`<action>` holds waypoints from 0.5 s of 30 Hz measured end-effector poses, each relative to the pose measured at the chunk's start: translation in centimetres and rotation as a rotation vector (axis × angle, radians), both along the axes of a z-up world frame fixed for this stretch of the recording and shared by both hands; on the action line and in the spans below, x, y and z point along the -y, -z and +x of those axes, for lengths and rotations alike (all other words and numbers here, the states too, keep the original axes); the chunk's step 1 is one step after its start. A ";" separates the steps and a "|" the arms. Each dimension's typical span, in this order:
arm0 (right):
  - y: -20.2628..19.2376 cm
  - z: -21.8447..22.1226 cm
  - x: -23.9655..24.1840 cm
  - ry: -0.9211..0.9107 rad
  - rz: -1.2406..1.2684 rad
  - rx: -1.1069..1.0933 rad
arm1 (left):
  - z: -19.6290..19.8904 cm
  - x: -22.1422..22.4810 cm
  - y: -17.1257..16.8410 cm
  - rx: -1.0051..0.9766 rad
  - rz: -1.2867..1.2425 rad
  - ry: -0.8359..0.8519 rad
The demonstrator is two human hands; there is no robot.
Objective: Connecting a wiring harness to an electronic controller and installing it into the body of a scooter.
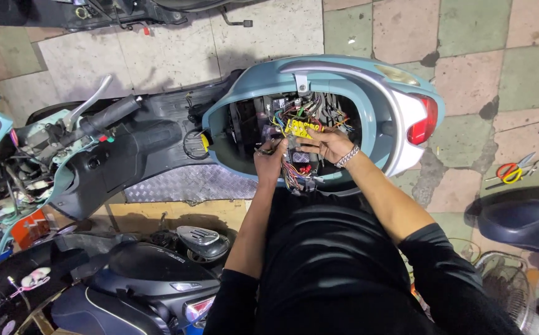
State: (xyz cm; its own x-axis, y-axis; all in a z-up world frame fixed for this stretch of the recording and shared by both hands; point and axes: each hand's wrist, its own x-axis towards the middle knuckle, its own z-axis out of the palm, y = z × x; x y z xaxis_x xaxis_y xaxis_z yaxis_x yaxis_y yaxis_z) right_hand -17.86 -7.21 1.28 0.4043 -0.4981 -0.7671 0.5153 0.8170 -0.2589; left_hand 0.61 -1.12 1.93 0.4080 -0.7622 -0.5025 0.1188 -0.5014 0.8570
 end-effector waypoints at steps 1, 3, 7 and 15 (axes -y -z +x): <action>-0.8 -0.1 0.3 0.001 0.002 -0.005 | -0.1 -0.1 0.5 -0.005 0.002 0.001; -2.6 -0.1 1.2 0.015 -0.027 -0.041 | -0.2 -0.4 1.5 0.010 0.075 0.016; -4.1 -0.4 1.5 0.042 -0.001 -0.007 | -0.8 0.1 0.0 0.087 0.109 0.127; 6.0 -0.5 -1.2 -0.008 -0.041 -0.066 | -2.6 0.8 -2.7 0.094 0.176 0.141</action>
